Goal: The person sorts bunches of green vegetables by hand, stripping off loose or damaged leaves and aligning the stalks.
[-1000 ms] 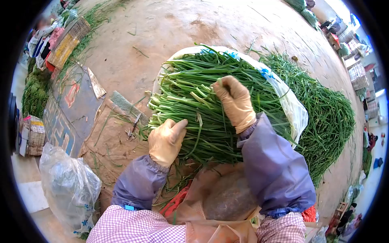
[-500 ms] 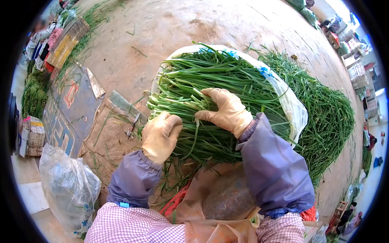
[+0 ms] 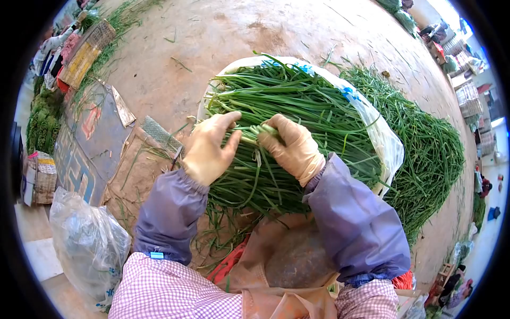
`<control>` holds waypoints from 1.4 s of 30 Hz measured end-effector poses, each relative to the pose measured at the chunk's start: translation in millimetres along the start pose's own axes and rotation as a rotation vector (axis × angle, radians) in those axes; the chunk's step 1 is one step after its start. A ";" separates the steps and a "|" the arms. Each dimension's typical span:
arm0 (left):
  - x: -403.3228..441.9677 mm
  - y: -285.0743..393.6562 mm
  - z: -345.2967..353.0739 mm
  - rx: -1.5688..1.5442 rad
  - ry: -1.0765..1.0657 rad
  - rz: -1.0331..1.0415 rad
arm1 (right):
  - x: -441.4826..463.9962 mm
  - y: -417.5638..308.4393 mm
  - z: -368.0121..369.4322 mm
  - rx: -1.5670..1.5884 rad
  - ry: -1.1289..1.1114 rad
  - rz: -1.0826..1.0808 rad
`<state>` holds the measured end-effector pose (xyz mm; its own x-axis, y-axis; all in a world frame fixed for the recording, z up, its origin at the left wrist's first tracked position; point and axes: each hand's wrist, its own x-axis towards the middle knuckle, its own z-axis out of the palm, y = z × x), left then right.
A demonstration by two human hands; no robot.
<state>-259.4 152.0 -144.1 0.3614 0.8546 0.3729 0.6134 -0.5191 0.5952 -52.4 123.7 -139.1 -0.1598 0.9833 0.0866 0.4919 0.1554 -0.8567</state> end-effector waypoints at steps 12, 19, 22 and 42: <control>-10.4 -15.9 16.0 -0.038 0.022 -0.023 | 5.0 14.4 -0.3 0.186 0.191 -0.085; -19.0 -26.5 19.3 -0.056 0.060 0.066 | -6.9 -7.6 -39.0 0.731 0.406 -0.036; -18.4 -24.5 16.0 -0.145 0.102 0.064 | -17.4 -25.4 -44.7 0.504 0.317 0.054; -27.2 -27.8 23.8 0.047 0.132 0.128 | -19.2 -40.3 -19.0 -0.217 0.146 -0.291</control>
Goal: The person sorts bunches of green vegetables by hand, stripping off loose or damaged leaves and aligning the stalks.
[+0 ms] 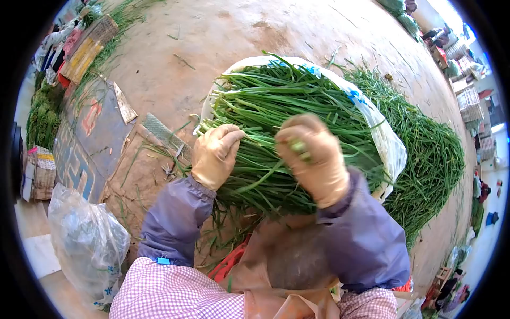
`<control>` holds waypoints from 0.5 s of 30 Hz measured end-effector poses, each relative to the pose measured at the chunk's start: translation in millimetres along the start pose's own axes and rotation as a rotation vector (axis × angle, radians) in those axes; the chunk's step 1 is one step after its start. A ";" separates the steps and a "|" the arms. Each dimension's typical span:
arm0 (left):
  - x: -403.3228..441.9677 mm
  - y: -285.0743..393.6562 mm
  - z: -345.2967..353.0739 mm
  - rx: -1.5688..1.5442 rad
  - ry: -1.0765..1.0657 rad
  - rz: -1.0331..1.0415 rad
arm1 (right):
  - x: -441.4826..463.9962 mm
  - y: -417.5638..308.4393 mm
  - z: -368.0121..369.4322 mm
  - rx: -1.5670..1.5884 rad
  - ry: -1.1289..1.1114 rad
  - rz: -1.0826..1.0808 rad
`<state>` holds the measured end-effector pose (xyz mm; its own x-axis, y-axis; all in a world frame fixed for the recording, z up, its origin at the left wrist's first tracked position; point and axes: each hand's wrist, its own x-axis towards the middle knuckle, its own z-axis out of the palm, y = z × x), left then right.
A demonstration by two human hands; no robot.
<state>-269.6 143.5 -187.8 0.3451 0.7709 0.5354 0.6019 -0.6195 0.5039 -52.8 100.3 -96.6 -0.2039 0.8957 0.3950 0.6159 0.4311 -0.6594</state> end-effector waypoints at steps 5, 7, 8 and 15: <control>-0.1 0.2 -0.8 0.023 -0.014 0.027 | 35.5 -16.3 -51.0 0.575 0.350 0.264; -0.9 -0.8 -0.7 0.029 -0.012 0.032 | 58.8 -0.8 -55.1 0.462 0.355 0.109; -0.4 -0.7 -0.9 0.028 -0.009 0.034 | 71.6 1.6 -50.3 0.263 0.322 0.094; 0.0 -0.2 0.9 -0.003 0.003 0.004 | 100.9 26.4 61.7 -0.529 -0.435 -0.286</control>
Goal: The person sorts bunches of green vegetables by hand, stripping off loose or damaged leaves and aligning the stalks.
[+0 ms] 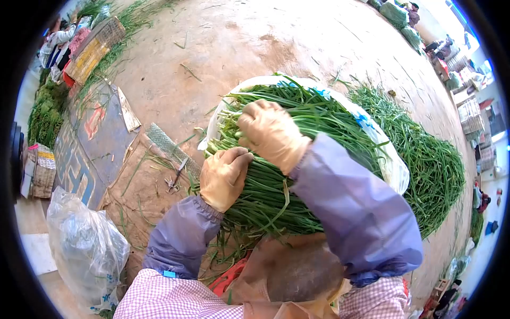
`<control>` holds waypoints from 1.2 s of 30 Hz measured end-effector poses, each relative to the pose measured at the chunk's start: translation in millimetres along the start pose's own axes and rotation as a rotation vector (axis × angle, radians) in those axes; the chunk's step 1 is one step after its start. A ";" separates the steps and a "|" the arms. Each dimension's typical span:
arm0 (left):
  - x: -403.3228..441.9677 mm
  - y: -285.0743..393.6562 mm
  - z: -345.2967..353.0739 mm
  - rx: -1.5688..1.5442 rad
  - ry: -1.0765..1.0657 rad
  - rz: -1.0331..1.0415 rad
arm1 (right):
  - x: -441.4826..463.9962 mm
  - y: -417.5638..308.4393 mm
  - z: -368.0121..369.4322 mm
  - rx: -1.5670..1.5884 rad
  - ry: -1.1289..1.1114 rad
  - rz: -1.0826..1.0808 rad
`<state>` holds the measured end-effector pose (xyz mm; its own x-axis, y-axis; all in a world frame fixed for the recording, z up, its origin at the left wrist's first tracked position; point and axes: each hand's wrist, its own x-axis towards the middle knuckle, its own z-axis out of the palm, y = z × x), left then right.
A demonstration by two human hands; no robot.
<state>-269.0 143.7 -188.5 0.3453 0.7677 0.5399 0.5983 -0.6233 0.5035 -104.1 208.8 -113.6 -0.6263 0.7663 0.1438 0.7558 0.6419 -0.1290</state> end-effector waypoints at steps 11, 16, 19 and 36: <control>2.1 -0.7 -1.5 -0.015 -0.002 -0.028 | 26.8 55.1 45.9 0.079 0.262 0.024; 2.9 0.3 -2.3 -0.018 -0.004 -0.039 | 34.6 63.3 49.8 0.185 0.251 0.051; 3.8 -1.7 -0.2 -0.006 -0.010 -0.039 | 40.0 59.4 58.1 0.134 0.147 0.069; 2.2 -4.3 -0.3 -0.093 0.058 -0.055 | 6.7 87.5 -9.8 0.832 0.567 0.591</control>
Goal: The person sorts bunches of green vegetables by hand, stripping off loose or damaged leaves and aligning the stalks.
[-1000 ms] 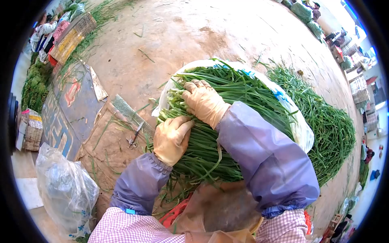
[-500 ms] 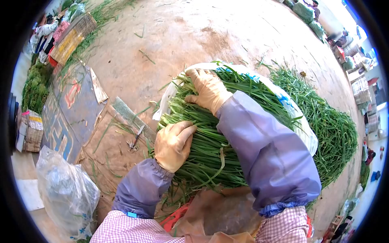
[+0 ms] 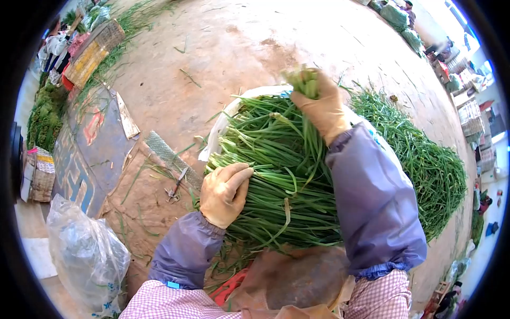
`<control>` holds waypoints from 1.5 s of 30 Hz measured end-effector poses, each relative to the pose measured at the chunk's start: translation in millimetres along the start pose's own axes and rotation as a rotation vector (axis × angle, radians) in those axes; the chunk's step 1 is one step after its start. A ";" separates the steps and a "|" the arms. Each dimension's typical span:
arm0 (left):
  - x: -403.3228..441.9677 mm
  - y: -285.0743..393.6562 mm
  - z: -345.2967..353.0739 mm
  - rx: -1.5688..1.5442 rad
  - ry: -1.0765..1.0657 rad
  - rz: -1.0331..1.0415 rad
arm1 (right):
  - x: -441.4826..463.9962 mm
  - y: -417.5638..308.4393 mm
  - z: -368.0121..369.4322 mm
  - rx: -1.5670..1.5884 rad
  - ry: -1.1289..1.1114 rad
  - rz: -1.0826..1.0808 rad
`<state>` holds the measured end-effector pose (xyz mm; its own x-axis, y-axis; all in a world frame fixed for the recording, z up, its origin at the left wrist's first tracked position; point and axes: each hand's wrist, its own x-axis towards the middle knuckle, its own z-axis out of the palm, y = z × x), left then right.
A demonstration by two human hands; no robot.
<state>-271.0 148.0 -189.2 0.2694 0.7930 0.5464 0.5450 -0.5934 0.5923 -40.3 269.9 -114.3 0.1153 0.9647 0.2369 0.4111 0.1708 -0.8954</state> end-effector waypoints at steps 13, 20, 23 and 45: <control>49.7 -10.1 -28.0 0.236 0.000 -0.104 | -58.3 4.2 70.8 -0.227 -0.382 -0.296; 25.4 -41.5 -15.6 0.022 -0.171 -0.568 | -82.6 5.4 86.9 -0.807 -0.454 -0.347; 16.3 -52.1 -11.1 -0.204 -0.130 -0.609 | -72.5 -19.7 88.6 -0.956 -0.653 -0.169; 49.3 59.4 -41.8 0.245 -0.296 -0.050 | -99.7 -37.1 -37.5 0.231 -0.076 -0.187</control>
<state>-258.6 146.1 -102.3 0.4357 0.8471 0.3042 0.7272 -0.5304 0.4356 -33.1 159.9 -90.6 -0.0144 0.9230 0.3844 0.2014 0.3792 -0.9031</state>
